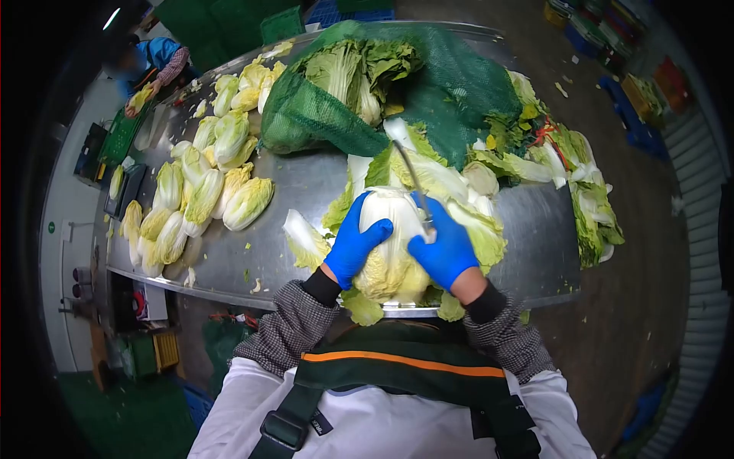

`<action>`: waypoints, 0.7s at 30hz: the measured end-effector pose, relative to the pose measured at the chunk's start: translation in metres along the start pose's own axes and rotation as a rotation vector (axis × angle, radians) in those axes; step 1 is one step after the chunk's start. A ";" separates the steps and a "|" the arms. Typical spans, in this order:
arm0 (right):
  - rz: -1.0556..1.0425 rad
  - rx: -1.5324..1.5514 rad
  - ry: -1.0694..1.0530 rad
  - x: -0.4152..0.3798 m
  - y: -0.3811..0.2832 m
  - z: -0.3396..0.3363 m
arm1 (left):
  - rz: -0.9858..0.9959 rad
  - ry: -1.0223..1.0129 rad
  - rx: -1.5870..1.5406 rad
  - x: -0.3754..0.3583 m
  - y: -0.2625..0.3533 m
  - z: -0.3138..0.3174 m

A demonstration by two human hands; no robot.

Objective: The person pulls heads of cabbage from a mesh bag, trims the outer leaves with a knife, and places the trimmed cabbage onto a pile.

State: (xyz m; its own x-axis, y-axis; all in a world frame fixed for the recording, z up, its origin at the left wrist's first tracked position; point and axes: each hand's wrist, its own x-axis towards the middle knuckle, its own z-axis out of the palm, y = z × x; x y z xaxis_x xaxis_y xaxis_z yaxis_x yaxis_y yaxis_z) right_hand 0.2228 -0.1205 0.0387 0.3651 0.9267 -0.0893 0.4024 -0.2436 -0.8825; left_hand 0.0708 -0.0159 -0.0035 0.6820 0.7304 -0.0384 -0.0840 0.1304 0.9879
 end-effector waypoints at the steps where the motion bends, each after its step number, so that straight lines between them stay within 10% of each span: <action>1: -0.014 -0.024 -0.013 0.001 0.003 -0.010 | -0.044 -0.051 -0.040 0.001 0.002 -0.006; 6: 0.120 -0.378 0.035 0.031 0.043 -0.045 | -0.429 -0.400 -1.025 -0.018 0.010 -0.013; 21: -0.713 -0.790 0.135 0.002 0.000 -0.031 | -0.240 -0.274 -0.137 -0.009 0.028 -0.023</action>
State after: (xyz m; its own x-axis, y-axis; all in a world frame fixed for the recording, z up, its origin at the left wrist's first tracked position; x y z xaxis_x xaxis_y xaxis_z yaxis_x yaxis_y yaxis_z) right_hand 0.2492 -0.1276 0.0530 -0.0986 0.9007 0.4232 0.9709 0.1803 -0.1576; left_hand 0.0457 -0.0032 0.0209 0.8611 0.4647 -0.2062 0.0177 0.3778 0.9257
